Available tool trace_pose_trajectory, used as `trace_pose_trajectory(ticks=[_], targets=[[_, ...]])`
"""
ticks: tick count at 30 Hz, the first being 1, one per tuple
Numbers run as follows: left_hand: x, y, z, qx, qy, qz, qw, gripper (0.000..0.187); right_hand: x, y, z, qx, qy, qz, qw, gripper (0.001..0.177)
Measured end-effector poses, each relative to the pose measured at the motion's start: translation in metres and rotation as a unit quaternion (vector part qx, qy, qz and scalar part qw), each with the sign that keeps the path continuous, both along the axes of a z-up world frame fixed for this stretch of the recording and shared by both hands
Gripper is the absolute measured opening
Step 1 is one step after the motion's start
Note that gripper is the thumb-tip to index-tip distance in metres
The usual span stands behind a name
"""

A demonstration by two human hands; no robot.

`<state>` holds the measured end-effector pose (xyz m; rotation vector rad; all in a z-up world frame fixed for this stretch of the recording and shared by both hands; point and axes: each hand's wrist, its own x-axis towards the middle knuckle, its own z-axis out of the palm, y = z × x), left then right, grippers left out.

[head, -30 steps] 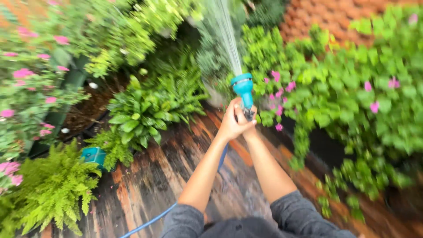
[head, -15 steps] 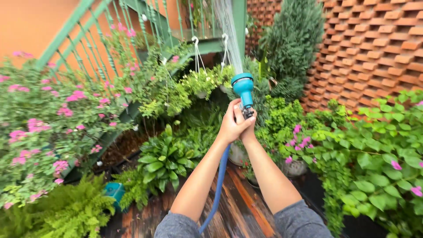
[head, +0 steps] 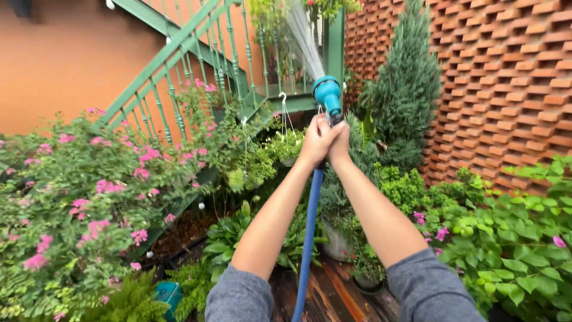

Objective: The person uses a hose with a spray nozzle to water various potted plants and the wooden deck floor in an outdoor area. The person moves the hose around to cover different sections of the garden and deck.

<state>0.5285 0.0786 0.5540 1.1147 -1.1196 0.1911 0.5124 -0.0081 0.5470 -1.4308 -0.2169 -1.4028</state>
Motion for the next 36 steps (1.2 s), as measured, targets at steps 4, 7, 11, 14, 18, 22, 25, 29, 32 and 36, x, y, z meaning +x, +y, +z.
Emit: trace_pose_trajectory(ticks=[4, 7, 11, 14, 18, 22, 25, 29, 32, 36], targets=[[0.024, -0.008, 0.041, -0.014, -0.014, -0.025, 1.0, 0.063, 0.016, -0.007, 0.04, -0.041, 0.0, -0.075, 0.996, 0.027], [0.047, -0.022, 0.072, -0.074, -0.038, -0.079, 0.993, 0.053, 0.036, -0.025, 0.073, -0.084, -0.007, -0.15, 0.985, 0.031], [0.06, -0.017, 0.097, -0.053, 0.012, -0.113, 0.992, 0.048, 0.033, -0.007, 0.107, -0.107, 0.018, -0.19, 0.976, 0.03], [0.049, 0.0, 0.113, -0.071, 0.025, -0.111, 0.991, 0.046, 0.023, 0.009, 0.122, -0.109, 0.024, -0.159, 0.981, 0.028], [0.052, 0.009, 0.133, -0.096, 0.026, -0.091, 0.991, 0.045, 0.035, 0.011, 0.141, -0.129, -0.005, -0.122, 0.984, 0.026], [0.055, 0.007, 0.139, -0.099, 0.02, -0.103, 0.989, 0.045, 0.059, -0.014, 0.145, -0.143, -0.014, -0.1, 0.984, 0.025], [0.051, 0.014, 0.14, -0.075, -0.01, -0.153, 0.985, 0.048, 0.054, -0.004, 0.145, -0.145, -0.019, -0.065, 0.987, 0.027], [0.052, 0.008, 0.137, -0.08, -0.008, -0.163, 0.983, 0.047, 0.049, -0.001, 0.143, -0.14, -0.005, -0.075, 0.987, 0.029], [0.056, -0.006, 0.129, -0.083, -0.001, -0.14, 0.987, 0.05, 0.042, -0.007, 0.136, -0.131, -0.007, -0.093, 0.987, 0.03], [0.039, -0.008, 0.125, -0.089, 0.048, -0.096, 0.99, 0.06, 0.02, -0.005, 0.134, -0.127, 0.016, -0.109, 0.986, 0.029]])
